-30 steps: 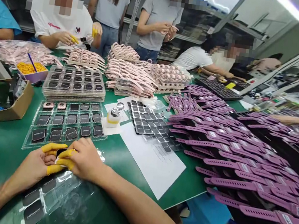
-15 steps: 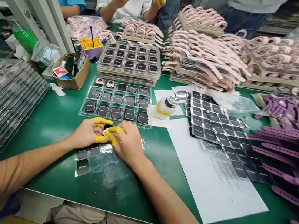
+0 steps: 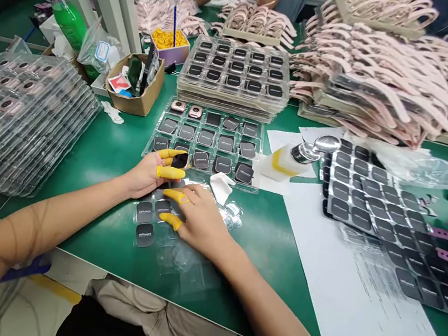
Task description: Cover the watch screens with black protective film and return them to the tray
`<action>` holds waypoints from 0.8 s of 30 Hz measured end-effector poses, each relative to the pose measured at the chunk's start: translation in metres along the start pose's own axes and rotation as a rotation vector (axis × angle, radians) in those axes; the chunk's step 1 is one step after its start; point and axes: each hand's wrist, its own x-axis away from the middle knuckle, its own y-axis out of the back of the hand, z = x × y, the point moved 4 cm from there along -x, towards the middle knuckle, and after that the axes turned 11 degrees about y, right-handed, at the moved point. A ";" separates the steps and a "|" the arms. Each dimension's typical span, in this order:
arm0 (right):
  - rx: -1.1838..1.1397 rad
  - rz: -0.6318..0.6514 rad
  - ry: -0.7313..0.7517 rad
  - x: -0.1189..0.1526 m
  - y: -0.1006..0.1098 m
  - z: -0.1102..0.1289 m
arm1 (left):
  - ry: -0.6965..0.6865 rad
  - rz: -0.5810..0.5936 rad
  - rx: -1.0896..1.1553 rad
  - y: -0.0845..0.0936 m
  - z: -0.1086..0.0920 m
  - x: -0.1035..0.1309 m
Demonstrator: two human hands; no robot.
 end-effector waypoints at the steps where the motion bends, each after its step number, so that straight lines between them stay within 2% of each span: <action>1: -0.014 0.025 -0.035 -0.001 -0.008 -0.001 | 0.003 -0.002 0.017 0.000 0.000 0.001; 3: -0.013 0.021 -0.112 -0.001 -0.016 -0.007 | 0.024 0.005 0.014 0.000 0.003 0.002; 7: -0.033 -0.021 -0.201 -0.003 -0.017 -0.017 | 0.072 0.028 -0.022 0.001 0.008 0.004; 12: -0.020 -0.120 -0.109 -0.009 -0.015 -0.012 | 0.070 0.045 -0.019 0.000 0.004 0.004; 14: 0.016 -0.174 -0.021 -0.009 -0.004 -0.002 | 0.060 0.028 -0.018 0.000 0.003 0.004; 16: 0.005 -0.167 0.060 -0.006 0.012 0.009 | 0.028 -0.020 -0.013 0.002 0.003 0.004; 18: -0.224 -0.137 0.055 -0.001 0.031 0.014 | -0.010 -0.071 -0.075 0.003 0.005 0.005; 19: -0.413 -0.137 -0.003 0.001 0.039 0.013 | -0.020 -0.083 -0.143 0.002 0.007 0.006; 21: -0.724 -0.245 -0.233 0.006 0.048 0.002 | -0.021 -0.075 -0.327 -0.002 0.012 0.008; 22: -0.784 -0.330 -0.378 0.008 0.049 -0.007 | -0.020 -0.063 -0.421 -0.004 0.014 0.010; 24: -0.747 -0.495 -0.631 0.014 0.044 -0.023 | -0.027 -0.053 -0.569 -0.008 0.018 0.014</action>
